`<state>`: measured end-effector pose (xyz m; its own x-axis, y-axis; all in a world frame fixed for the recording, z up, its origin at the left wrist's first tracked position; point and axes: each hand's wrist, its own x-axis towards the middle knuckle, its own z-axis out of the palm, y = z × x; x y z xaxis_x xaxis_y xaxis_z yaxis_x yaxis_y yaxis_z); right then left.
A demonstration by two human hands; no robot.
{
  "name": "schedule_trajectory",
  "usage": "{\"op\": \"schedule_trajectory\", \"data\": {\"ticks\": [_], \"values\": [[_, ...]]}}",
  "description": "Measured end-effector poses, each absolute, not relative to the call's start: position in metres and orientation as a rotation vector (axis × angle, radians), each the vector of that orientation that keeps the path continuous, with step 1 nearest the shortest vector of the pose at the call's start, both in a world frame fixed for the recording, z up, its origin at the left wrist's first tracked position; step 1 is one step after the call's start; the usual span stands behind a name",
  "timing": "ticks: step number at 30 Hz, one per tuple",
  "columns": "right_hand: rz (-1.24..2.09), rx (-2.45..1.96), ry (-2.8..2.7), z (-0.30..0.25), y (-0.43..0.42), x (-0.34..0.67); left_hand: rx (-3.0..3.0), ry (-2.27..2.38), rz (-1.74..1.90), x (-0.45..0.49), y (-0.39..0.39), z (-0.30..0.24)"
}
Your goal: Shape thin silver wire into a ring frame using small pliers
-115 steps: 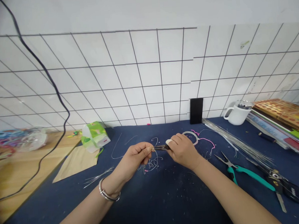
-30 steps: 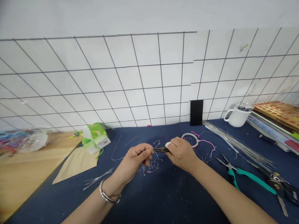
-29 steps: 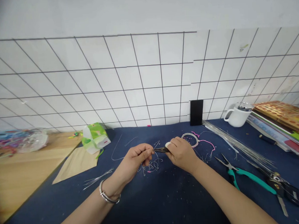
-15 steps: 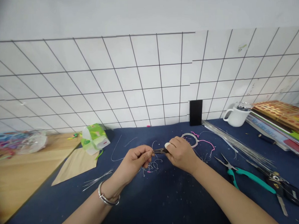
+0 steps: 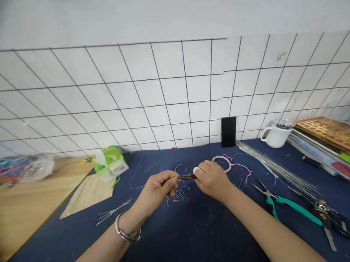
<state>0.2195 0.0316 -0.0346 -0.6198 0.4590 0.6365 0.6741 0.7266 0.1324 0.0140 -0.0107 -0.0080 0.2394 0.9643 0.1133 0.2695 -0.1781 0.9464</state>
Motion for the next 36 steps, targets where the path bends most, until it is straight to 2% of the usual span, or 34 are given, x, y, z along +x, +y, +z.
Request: {"op": "schedule_trajectory", "data": {"ticks": [17,36], "values": [[-0.696,-0.857,-2.402,-0.028,0.033,0.225,1.453,1.018,0.933,0.011,-0.006,-0.009],[-0.668,-0.867,-2.418,-0.032,0.034,0.225,1.264,0.886,1.087,0.009,0.002,-0.017]]}}
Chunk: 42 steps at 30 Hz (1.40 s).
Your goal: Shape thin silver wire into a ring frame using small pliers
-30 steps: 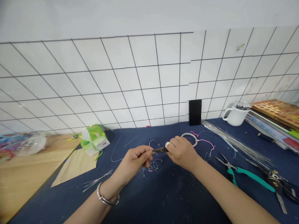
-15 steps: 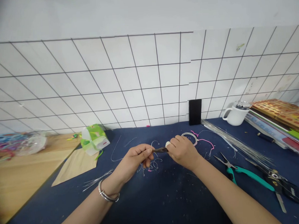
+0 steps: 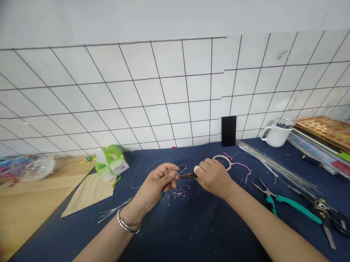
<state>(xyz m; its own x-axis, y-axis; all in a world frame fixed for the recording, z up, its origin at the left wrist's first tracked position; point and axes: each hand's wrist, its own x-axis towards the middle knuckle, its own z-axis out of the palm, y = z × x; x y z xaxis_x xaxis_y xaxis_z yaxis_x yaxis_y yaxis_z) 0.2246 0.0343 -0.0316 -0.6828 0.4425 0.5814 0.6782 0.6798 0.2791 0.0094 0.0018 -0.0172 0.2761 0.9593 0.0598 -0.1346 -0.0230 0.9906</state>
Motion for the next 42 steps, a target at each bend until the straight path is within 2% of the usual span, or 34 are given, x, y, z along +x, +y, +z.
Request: {"op": "schedule_trajectory", "data": {"ticks": [14,42], "values": [[-0.515,-0.953,-2.395,-0.032,0.034,0.221,1.54,1.041,1.161,0.011,-0.003,-0.011],[-0.668,-0.877,-2.428,-0.028,0.031,0.22,1.569,1.035,1.114,0.015,-0.008,-0.009]]}}
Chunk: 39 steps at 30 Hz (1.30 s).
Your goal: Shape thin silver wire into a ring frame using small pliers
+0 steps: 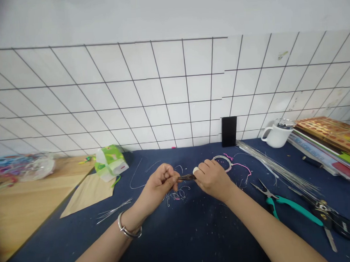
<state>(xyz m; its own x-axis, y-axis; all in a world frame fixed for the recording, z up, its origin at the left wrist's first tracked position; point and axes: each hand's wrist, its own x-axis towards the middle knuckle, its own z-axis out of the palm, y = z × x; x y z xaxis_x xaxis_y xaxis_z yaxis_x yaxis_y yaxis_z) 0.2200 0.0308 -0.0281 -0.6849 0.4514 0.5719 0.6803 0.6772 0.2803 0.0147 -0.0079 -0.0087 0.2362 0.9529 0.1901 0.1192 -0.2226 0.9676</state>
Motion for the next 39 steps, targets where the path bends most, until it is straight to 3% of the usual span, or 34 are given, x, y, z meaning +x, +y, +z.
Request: {"op": "schedule_trajectory", "data": {"ticks": [39], "values": [[-0.363,-0.98,-2.356,-0.0279,0.0269,0.2154,1.334,0.982,1.15,0.0195,-0.0115,-0.0086]]}}
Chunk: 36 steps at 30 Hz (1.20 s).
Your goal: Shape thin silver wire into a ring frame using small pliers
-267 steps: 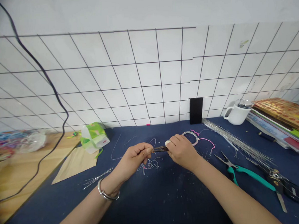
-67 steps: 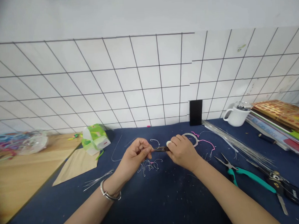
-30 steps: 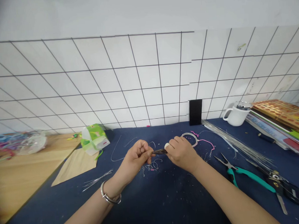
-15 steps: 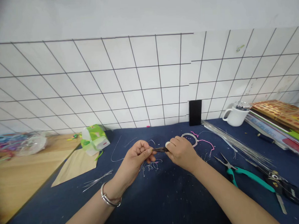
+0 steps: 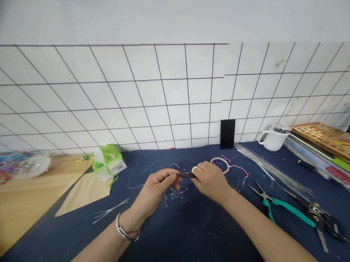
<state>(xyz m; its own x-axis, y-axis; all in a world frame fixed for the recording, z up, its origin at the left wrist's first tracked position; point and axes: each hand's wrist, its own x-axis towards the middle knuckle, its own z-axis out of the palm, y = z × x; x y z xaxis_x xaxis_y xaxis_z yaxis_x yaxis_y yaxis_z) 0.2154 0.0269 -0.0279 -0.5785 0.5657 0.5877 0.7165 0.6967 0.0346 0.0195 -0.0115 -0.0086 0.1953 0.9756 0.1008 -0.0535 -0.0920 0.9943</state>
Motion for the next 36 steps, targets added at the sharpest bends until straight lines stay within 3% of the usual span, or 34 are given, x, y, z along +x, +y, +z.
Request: {"op": "schedule_trajectory", "data": {"ticks": [12,36], "values": [[-0.337,-0.971,-2.329,-0.0307,0.0262,0.212,1.38,0.982,1.189,0.0197,-0.0096,-0.0122],[-0.594,-0.721,-2.412,-0.0271,0.0303,0.2213,1.224,0.749,0.881,0.0127,-0.0078,-0.0106]]}}
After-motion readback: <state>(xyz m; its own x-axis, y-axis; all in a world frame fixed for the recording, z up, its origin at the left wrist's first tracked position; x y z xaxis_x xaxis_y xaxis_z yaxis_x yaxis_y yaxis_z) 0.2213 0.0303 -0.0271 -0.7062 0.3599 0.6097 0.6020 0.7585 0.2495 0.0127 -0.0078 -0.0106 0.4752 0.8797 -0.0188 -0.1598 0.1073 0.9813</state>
